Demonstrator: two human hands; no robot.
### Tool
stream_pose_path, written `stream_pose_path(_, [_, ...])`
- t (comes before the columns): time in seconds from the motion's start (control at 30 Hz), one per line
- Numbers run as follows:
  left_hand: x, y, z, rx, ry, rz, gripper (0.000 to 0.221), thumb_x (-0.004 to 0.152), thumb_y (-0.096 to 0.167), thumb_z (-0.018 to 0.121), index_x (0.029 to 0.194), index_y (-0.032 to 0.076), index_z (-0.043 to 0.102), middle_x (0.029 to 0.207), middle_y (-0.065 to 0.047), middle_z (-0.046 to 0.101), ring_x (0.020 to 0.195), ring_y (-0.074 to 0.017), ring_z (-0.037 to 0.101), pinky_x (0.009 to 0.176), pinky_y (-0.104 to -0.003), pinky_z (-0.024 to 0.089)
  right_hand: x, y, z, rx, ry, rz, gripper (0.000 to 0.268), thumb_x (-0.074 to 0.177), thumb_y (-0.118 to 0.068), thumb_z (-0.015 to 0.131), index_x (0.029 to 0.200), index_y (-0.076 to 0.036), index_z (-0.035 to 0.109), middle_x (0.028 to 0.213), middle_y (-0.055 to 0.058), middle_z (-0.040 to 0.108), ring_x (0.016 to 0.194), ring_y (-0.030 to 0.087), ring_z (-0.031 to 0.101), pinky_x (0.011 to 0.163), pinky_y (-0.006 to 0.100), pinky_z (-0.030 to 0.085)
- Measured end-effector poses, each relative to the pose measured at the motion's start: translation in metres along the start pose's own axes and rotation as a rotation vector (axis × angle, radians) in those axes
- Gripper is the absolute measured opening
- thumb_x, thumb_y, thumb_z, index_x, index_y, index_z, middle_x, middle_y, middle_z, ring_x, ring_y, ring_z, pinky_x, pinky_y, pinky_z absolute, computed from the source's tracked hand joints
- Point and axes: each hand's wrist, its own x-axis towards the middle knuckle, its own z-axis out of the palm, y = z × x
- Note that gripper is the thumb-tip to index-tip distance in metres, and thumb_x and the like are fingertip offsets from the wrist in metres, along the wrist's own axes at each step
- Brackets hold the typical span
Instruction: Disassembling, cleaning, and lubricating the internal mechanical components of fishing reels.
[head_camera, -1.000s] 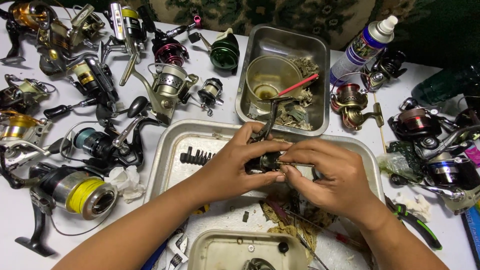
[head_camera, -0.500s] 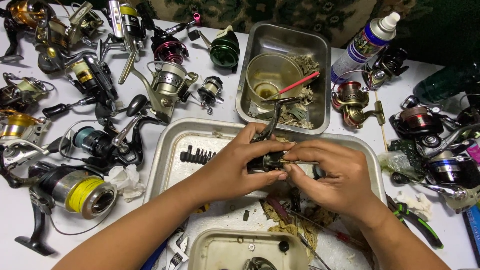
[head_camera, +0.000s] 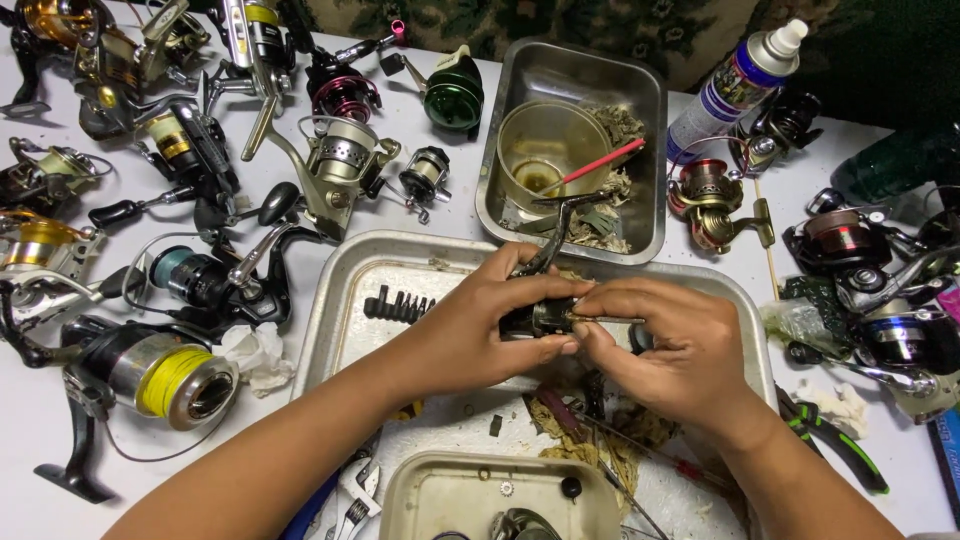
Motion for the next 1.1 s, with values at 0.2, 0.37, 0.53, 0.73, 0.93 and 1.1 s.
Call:
stream_pose_path(0.2, [0.001, -0.001, 0.001, 0.013, 0.06, -0.009, 0.038, 0.085, 0.009, 0.077, 0.12, -0.003, 0.067, 0.122, -0.033, 0.05, 0.114, -0.0512, 0.058, 0.091, -0.062, 0.059, 0.008, -0.003, -0.006, 0.027, -0.087, -0.014, 0.02, 0.082, 0.002, 0.072, 0.102, 0.004, 0.076, 0.089, 0.026, 0.077, 0.082, 0.04, 0.078, 0.078, 0.051, 0.064])
stream_pose_path(0.37, [0.003, -0.021, 0.002, 0.031, 0.142, -0.22, 0.041, 0.08, 0.029, 0.077, 0.118, 0.014, 0.068, 0.127, -0.018, 0.052, 0.114, -0.035, 0.06, 0.093, -0.051, 0.06, 0.02, -0.016, -0.023, -0.03, -0.198, 0.147, 0.041, 0.084, -0.003, 0.071, 0.124, 0.004, 0.066, 0.101, 0.021, 0.078, 0.087, 0.032, 0.079, 0.082, 0.042, 0.066])
stream_pose_path(0.53, [0.008, -0.03, -0.008, 0.003, 0.245, -0.39, 0.054, 0.076, 0.059, 0.064, 0.118, 0.026, 0.066, 0.126, -0.003, 0.06, 0.113, -0.0233, 0.063, 0.101, -0.047, 0.053, 0.007, -0.014, -0.046, -0.305, -0.212, 0.146, 0.041, 0.088, -0.017, 0.074, 0.126, -0.002, 0.07, 0.104, 0.01, 0.079, 0.085, 0.016, 0.076, 0.075, 0.029, 0.063])
stream_pose_path(0.73, [0.008, -0.034, -0.012, -0.21, 0.323, -0.338, 0.053, 0.086, 0.052, 0.058, 0.127, 0.018, 0.065, 0.132, -0.003, 0.064, 0.118, -0.0197, 0.061, 0.098, -0.036, 0.049, -0.02, 0.008, -0.044, -0.476, -0.37, 0.209, 0.024, 0.093, -0.024, 0.067, 0.112, -0.011, 0.075, 0.102, 0.006, 0.079, 0.091, 0.023, 0.075, 0.084, 0.038, 0.058])
stream_pose_path(0.93, [0.007, -0.047, -0.011, -0.626, 0.363, -0.364, 0.032, 0.093, 0.025, 0.064, 0.122, 0.011, 0.066, 0.112, -0.006, 0.06, 0.083, -0.0143, 0.054, 0.062, -0.026, 0.052, -0.02, 0.017, -0.037, -0.612, -0.456, 0.322, 0.029, 0.094, -0.029, 0.067, 0.118, -0.016, 0.076, 0.108, 0.009, 0.08, 0.096, 0.026, 0.076, 0.088, 0.047, 0.062])
stream_pose_path(1.1, [0.009, -0.047, -0.016, -0.673, 0.43, -0.413, 0.036, 0.093, 0.021, 0.061, 0.127, 0.01, 0.063, 0.119, -0.011, 0.054, 0.081, -0.0163, 0.052, 0.056, -0.023, 0.052, -0.02, 0.005, -0.038, -0.589, -0.463, 0.142, 0.043, 0.088, -0.011, 0.066, 0.131, -0.008, 0.064, 0.126, 0.013, 0.069, 0.111, 0.031, 0.068, 0.092, 0.046, 0.061])
